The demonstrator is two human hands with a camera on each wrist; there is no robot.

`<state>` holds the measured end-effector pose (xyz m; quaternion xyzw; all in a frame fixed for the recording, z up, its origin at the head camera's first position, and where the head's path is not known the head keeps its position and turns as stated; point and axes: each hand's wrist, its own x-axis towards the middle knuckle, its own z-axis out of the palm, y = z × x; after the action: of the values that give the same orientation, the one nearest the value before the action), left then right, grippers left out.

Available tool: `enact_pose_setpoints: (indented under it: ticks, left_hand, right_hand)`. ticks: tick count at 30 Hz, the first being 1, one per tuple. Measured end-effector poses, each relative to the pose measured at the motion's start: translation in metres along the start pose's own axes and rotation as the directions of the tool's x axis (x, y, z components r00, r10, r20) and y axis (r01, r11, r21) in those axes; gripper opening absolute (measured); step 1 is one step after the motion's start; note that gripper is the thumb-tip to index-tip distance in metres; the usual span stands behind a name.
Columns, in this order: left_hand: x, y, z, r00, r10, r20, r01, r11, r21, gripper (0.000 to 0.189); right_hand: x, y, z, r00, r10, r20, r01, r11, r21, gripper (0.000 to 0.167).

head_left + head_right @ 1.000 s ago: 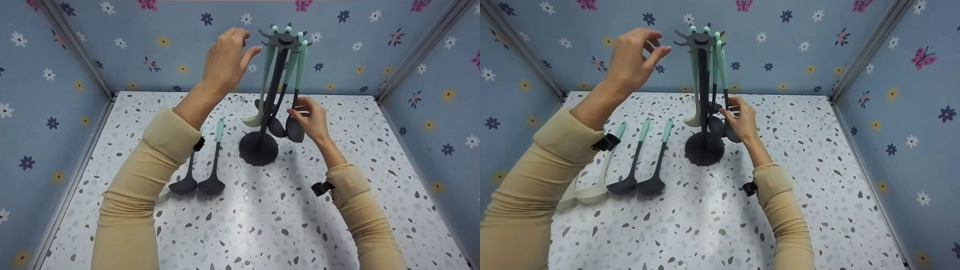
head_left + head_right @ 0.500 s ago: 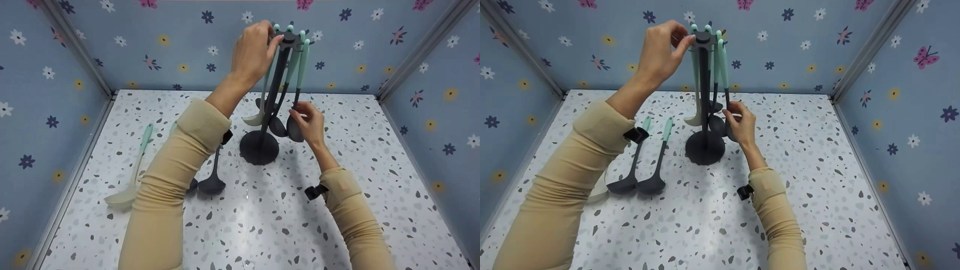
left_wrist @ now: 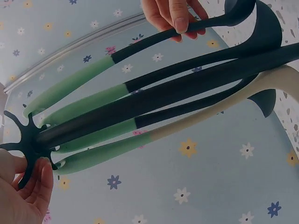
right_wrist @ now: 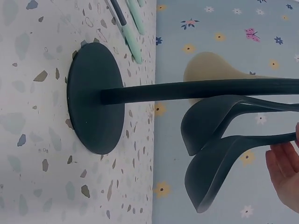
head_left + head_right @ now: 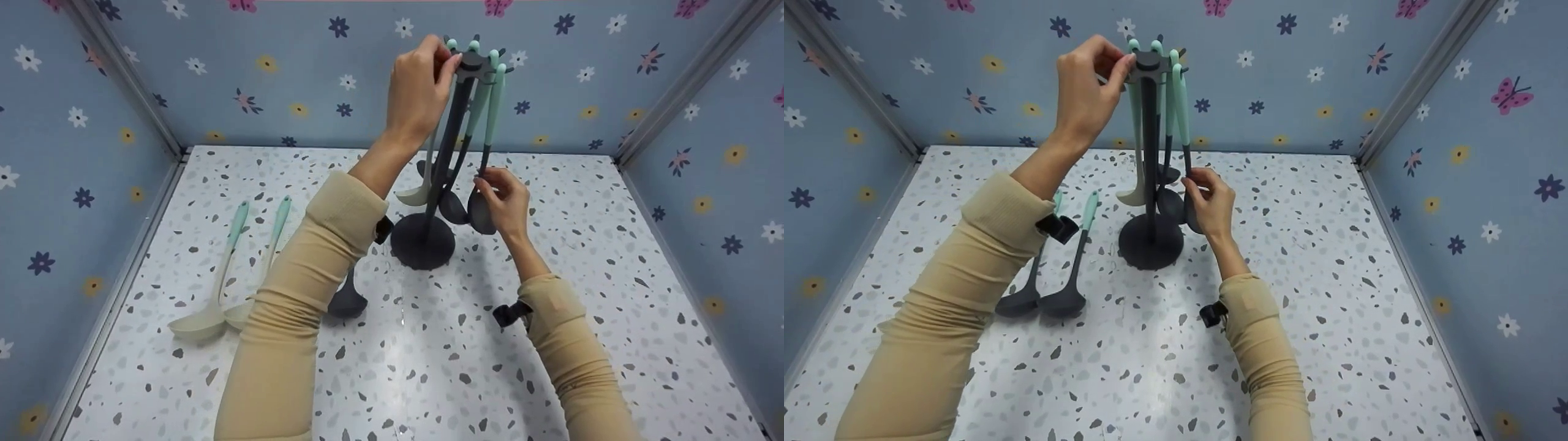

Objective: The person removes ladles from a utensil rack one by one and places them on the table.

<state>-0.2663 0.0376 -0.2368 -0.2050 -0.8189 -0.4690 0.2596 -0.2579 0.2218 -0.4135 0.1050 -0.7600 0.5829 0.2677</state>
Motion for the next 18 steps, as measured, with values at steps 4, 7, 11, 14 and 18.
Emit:
enact_pose_setpoints:
  ticks: [4,7,11,14,18]
  left_hand:
    - [-0.0025,-0.0042,0.0037,0.995,0.033,-0.09,-0.041,0.995,-0.089,0.017]
    - [-0.0036,-0.0055,0.0057,0.991,0.026,-0.129,-0.043,0.99,-0.133,0.016]
    - [-0.0051,-0.0053,0.0073,0.986,0.0,-0.166,-0.026,0.987,-0.156,0.017]
    - [-0.0063,-0.0046,0.0078,0.981,-0.004,-0.192,-0.027,0.987,-0.16,0.018]
    - [-0.0066,-0.0037,0.0074,0.98,-0.012,-0.199,-0.023,0.985,-0.173,0.019]
  right_hand:
    - [-0.0009,-0.0002,0.0012,1.0,0.009,-0.014,-0.009,1.0,0.018,0.015]
    - [-0.002,-0.0007,0.0015,1.0,0.013,-0.025,-0.012,0.999,0.052,0.013]
    - [-0.0031,-0.001,0.0015,1.0,-0.004,-0.027,0.006,0.998,0.07,0.014]
    - [-0.0034,-0.0021,0.0013,1.0,-0.006,-0.022,0.008,0.998,0.059,0.016]
    - [-0.0038,-0.0085,0.0012,1.0,0.006,-0.022,-0.004,0.997,0.079,0.016]
